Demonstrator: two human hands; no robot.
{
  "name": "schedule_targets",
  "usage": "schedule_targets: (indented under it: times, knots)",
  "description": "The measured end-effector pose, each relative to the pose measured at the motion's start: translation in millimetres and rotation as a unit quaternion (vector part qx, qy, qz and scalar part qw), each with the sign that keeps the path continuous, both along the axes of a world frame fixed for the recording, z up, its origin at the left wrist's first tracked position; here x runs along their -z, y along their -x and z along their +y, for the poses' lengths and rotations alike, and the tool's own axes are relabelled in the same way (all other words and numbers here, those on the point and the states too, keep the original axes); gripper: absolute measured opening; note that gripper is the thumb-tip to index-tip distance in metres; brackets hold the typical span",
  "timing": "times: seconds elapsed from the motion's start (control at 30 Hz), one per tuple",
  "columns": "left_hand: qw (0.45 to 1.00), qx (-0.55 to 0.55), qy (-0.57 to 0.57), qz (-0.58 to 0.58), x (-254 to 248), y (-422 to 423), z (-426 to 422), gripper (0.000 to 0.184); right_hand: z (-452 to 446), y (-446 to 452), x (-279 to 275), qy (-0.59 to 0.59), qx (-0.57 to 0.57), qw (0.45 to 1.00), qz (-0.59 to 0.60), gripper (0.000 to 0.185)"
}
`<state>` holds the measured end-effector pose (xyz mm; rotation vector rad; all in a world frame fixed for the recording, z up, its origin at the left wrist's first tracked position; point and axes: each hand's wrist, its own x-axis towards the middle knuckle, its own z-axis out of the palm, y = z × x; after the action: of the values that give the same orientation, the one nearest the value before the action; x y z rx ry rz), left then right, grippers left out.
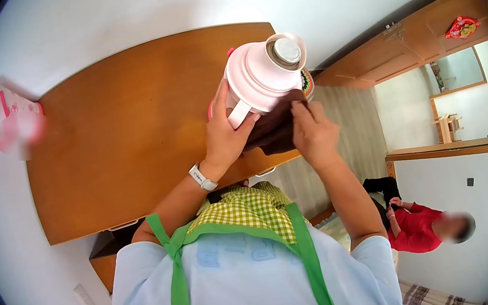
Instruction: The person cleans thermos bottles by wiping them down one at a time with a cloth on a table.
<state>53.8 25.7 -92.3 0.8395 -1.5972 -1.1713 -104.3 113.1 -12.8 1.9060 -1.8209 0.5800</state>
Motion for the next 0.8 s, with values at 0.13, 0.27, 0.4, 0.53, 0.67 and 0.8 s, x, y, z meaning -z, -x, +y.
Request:
schedule_targets:
  times: [0.13,0.27,0.4,0.53,0.67,0.8]
  knots:
    - [0.999,0.006,0.044,-0.006,4,-1,-2,0.085,2,2,-7,0.113,-0.084,0.99,-0.025,0.024]
    - [0.999,-0.003,0.002,-0.032,-1,-1,3,0.084,-32,-37,-33,0.206,-0.186,0.96,-0.033,0.024]
    - [1.0,-0.009,-0.006,0.005,2,-4,3,0.061,-90,-70,-44,0.001,-0.136,0.984,0.117,0.013]
    - [1.0,-0.016,0.022,0.004,2,-2,2,0.054,-138,-72,-32,-0.191,-0.146,0.943,0.232,0.009]
    - [0.993,0.022,-0.109,0.027,-1,-5,3,0.075,-143,-77,-24,-0.241,-0.08,0.952,0.17,0.011]
    - [0.993,0.054,0.029,-0.099,21,-8,-11,0.065,-122,-85,-2,-0.17,-0.125,0.978,0.009,0.011]
